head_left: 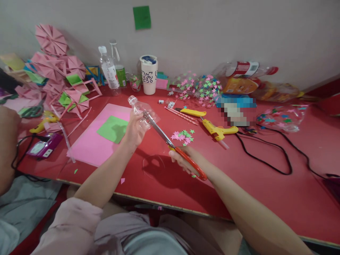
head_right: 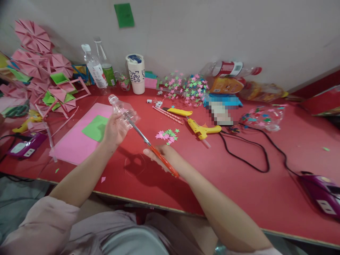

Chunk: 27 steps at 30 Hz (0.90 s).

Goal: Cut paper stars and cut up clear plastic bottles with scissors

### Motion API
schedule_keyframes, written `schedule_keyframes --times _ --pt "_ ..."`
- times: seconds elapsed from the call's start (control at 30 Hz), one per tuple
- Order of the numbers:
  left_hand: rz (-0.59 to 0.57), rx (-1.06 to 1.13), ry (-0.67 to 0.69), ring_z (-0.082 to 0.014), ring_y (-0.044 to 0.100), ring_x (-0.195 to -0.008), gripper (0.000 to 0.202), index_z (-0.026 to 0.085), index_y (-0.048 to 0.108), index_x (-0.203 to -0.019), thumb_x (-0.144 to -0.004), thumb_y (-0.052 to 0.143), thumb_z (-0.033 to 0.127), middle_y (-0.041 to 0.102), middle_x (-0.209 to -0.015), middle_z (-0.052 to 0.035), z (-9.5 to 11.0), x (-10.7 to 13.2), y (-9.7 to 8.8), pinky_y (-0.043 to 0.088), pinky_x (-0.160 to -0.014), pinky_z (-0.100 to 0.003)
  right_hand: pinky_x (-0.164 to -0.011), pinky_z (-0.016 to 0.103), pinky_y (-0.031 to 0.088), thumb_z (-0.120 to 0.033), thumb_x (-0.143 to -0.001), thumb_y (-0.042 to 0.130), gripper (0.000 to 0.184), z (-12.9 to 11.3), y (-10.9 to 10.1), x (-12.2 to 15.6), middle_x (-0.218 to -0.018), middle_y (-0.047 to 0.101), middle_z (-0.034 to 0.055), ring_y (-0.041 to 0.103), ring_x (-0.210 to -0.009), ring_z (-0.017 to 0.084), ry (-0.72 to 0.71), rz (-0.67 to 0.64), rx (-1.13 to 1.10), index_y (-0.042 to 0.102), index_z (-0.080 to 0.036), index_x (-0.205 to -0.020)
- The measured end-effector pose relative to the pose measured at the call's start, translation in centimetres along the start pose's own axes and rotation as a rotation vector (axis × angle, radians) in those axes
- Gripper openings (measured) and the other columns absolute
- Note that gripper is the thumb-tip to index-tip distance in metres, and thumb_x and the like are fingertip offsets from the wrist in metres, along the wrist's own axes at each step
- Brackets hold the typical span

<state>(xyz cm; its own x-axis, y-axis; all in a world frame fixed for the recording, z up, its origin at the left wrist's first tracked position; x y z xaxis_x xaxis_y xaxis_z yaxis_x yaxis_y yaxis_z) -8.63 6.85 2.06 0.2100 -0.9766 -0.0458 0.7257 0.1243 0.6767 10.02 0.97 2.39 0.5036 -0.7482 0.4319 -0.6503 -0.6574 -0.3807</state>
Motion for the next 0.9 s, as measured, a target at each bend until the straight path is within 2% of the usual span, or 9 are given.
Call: schedule_keyframes --times 0.27,0.4,0.6,0.9 --pt "0.014 -0.008 -0.002 -0.0219 0.063 -0.107 0.031 0.025 0.052 -0.097 -0.067 0.061 0.028 0.068 -0.091 -0.0010 -0.05 -0.05 -0.11 0.042 -0.100 -0.043 -0.032 0.020 0.032 -0.065 -0.074 0.057 0.049 0.62 0.27 -0.49 -0.036 0.034 -0.0092 0.036 -0.029 0.006 0.061 0.025 -0.052 0.046 -0.020 -0.060" --pt "0.007 0.005 0.010 -0.0209 0.065 -0.102 0.038 0.026 0.051 -0.106 -0.069 0.060 0.027 0.068 -0.087 0.0000 0.07 -0.04 -0.02 0.044 -0.098 -0.042 -0.031 0.020 0.030 -0.060 -0.074 0.061 0.045 0.42 0.34 -0.29 -0.036 0.035 -0.0085 0.035 -0.029 0.006 0.077 0.032 -0.075 0.045 -0.020 -0.059" --pt "0.021 0.018 0.012 -0.0192 0.067 -0.092 0.036 0.025 0.052 -0.105 -0.069 0.060 0.024 0.068 -0.084 0.0000 0.12 -0.19 -0.22 0.046 -0.095 -0.040 -0.032 0.020 0.031 -0.057 -0.075 0.060 0.044 0.33 0.24 -0.26 -0.037 0.035 -0.0087 0.033 -0.028 0.005 0.113 0.058 -0.056 0.043 -0.020 -0.058" --pt "-0.014 -0.010 0.003 -0.0209 0.067 -0.097 0.039 0.025 0.051 -0.103 -0.066 0.061 0.021 0.069 -0.088 -0.0005 -0.13 0.15 0.25 0.045 -0.097 -0.041 -0.039 0.022 0.037 -0.065 -0.078 0.051 0.048 0.25 0.22 -0.22 -0.042 0.037 -0.0086 0.041 -0.032 0.007 -0.037 0.028 0.007 0.046 -0.020 -0.065"
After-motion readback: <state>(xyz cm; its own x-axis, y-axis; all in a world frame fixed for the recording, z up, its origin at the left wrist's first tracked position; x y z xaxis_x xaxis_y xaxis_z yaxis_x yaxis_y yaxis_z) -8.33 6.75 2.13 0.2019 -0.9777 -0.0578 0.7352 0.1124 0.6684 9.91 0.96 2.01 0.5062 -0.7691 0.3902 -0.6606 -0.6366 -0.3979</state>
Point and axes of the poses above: each hand's wrist, its own x-axis away from the middle knuckle, its own y-axis out of the palm, z = x × y, the point moved 6 cm from there along -x, towards the middle knuckle
